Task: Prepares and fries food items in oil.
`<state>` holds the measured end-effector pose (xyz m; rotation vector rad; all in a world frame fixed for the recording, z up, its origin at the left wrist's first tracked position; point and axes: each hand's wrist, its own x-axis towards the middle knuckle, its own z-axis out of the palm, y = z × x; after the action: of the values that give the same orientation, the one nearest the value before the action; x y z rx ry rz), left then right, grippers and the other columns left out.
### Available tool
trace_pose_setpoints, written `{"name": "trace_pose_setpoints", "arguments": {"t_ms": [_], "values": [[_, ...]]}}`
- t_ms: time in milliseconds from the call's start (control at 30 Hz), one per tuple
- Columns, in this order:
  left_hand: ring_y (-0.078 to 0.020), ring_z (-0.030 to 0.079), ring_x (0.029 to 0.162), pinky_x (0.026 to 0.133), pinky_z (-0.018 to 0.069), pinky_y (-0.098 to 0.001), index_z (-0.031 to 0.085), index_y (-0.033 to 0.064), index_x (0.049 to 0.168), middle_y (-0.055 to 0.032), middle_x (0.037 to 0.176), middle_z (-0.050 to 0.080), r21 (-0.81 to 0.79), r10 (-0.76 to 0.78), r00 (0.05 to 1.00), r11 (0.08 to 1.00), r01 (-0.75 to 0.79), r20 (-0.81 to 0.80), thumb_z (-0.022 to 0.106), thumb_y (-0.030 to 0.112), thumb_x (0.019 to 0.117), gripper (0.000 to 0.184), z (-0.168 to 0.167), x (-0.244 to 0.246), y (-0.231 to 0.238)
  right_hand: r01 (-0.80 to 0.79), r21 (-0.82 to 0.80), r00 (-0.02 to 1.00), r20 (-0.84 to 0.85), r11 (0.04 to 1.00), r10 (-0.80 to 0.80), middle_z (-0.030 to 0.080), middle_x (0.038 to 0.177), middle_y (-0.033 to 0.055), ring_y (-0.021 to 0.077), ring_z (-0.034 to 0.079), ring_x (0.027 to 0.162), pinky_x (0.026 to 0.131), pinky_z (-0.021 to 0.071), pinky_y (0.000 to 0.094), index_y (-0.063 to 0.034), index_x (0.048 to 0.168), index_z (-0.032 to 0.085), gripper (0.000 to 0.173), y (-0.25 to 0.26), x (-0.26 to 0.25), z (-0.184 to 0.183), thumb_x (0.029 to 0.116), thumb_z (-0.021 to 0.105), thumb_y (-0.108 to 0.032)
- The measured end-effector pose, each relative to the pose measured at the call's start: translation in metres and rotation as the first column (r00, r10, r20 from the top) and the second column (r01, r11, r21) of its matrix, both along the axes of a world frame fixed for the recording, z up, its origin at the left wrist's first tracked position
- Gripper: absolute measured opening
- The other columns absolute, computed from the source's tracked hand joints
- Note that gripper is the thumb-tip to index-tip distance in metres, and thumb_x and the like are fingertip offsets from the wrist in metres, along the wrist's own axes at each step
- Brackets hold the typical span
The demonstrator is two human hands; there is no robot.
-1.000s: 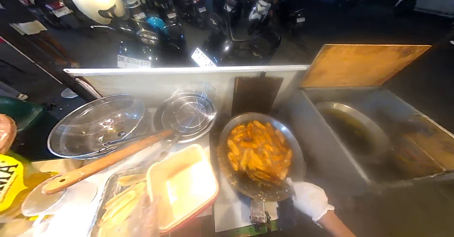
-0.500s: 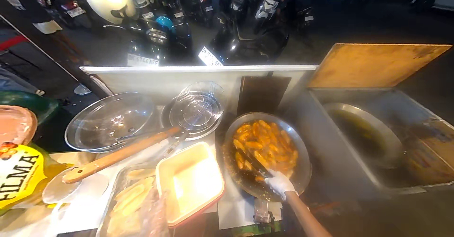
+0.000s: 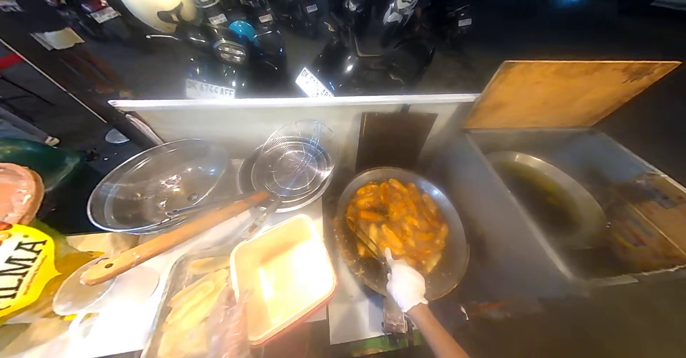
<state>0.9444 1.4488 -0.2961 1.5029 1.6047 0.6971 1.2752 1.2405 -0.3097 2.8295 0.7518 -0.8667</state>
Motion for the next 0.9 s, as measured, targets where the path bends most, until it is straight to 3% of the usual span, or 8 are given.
{"name": "trace_pose_setpoints", "arguments": {"t_ms": [167, 267, 400, 533, 667, 767, 900], "values": [[-0.0302, 0.065, 0.105, 0.093, 0.0508, -0.0548, 0.066, 0.0021, 0.122, -0.0196, 0.111, 0.069, -0.01, -0.012, 0.998, 1.0, 0.012, -0.064, 0.069, 0.032, 0.0944, 0.041, 0.0, -0.002, 0.002, 0.018, -0.011, 1.0, -0.012, 1.0, -0.018, 0.061, 0.141, 0.017, 0.0375, 0.066, 0.117, 0.092, 0.0554, 0.0588, -0.0304, 0.165, 0.027, 0.082, 0.012, 0.007, 0.006, 0.091, 0.064, -0.028], [-0.0289, 0.065, 0.106, 0.095, 0.0511, -0.0523, 0.065, 0.0013, 0.124, -0.02, 0.113, 0.068, -0.011, -0.019, 0.999, 1.0, 0.018, -0.043, 0.069, 0.031, 0.0946, 0.042, -0.001, -0.003, 0.002, -0.019, -0.033, 1.0, -0.025, 0.999, 0.018, 0.064, 0.138, 0.015, 0.0364, 0.066, 0.12, 0.095, 0.054, 0.0595, -0.0282, 0.162, 0.034, 0.077, 0.01, 0.014, 0.018, 0.0907, 0.063, -0.033], [-0.0275, 0.065, 0.101, 0.091, 0.0514, -0.0521, 0.066, 0.0015, 0.12, -0.0184, 0.108, 0.069, 0.016, 0.005, 1.0, 1.0, -0.004, -0.021, 0.07, 0.032, 0.0932, 0.041, -0.001, -0.002, 0.001, -0.004, -0.018, 0.999, -0.051, 1.0, 0.003, 0.067, 0.135, 0.0112, 0.033, 0.065, 0.123, 0.098, 0.0524, 0.0596, -0.0322, 0.159, 0.041, 0.068, 0.005, 0.029, 0.045, 0.0937, 0.059, -0.038], [-0.0296, 0.064, 0.106, 0.094, 0.0495, -0.0532, 0.064, 0.0001, 0.125, -0.0206, 0.112, 0.068, -0.002, -0.011, 0.999, 1.0, 0.011, -0.036, 0.067, 0.03, 0.0947, 0.042, 0.003, 0.0, -0.002, 0.037, -0.013, 0.995, -0.095, 0.999, -0.038, 0.066, 0.138, 0.0105, 0.0328, 0.063, 0.127, 0.102, 0.0503, 0.0609, -0.0323, 0.157, 0.045, 0.064, 0.007, 0.05, 0.026, 0.0943, 0.059, -0.038], [-0.0291, 0.064, 0.101, 0.091, 0.0498, -0.0534, 0.066, 0.0009, 0.121, -0.0194, 0.107, 0.068, 0.024, -0.007, 0.999, 1.0, 0.008, -0.041, 0.069, 0.03, 0.0927, 0.041, 0.004, 0.0, -0.001, 0.169, 0.052, 0.977, -0.143, 0.984, -0.16, 0.065, 0.139, 0.0102, 0.0312, 0.063, 0.128, 0.104, 0.0497, 0.0594, -0.0287, 0.157, 0.045, 0.066, -0.001, 0.056, 0.003, 0.094, 0.059, -0.044], [-0.0287, 0.065, 0.104, 0.093, 0.0508, -0.0515, 0.064, -0.0009, 0.124, -0.0207, 0.112, 0.068, 0.02, -0.015, 1.0, 1.0, 0.015, -0.002, 0.069, 0.027, 0.0933, 0.042, -0.001, -0.001, -0.002, 0.193, 0.06, 0.972, -0.148, 0.979, -0.183, 0.067, 0.135, 0.0122, 0.0329, 0.065, 0.123, 0.101, 0.0517, 0.0598, -0.0269, 0.155, 0.046, 0.065, -0.024, 0.04, 0.014, 0.0944, 0.06, -0.046], [-0.0282, 0.064, 0.102, 0.092, 0.0506, -0.0508, 0.065, -0.0001, 0.123, -0.0197, 0.109, 0.068, 0.02, -0.012, 1.0, 1.0, 0.013, -0.018, 0.069, 0.028, 0.0929, 0.041, -0.003, -0.002, 0.001, 0.149, 0.047, 0.958, -0.254, 0.988, -0.132, 0.067, 0.135, 0.013, 0.034, 0.065, 0.123, 0.103, 0.0501, 0.0606, -0.0328, 0.158, 0.043, 0.07, -0.062, 0.02, 0.021, 0.0933, 0.063, -0.05]]}}
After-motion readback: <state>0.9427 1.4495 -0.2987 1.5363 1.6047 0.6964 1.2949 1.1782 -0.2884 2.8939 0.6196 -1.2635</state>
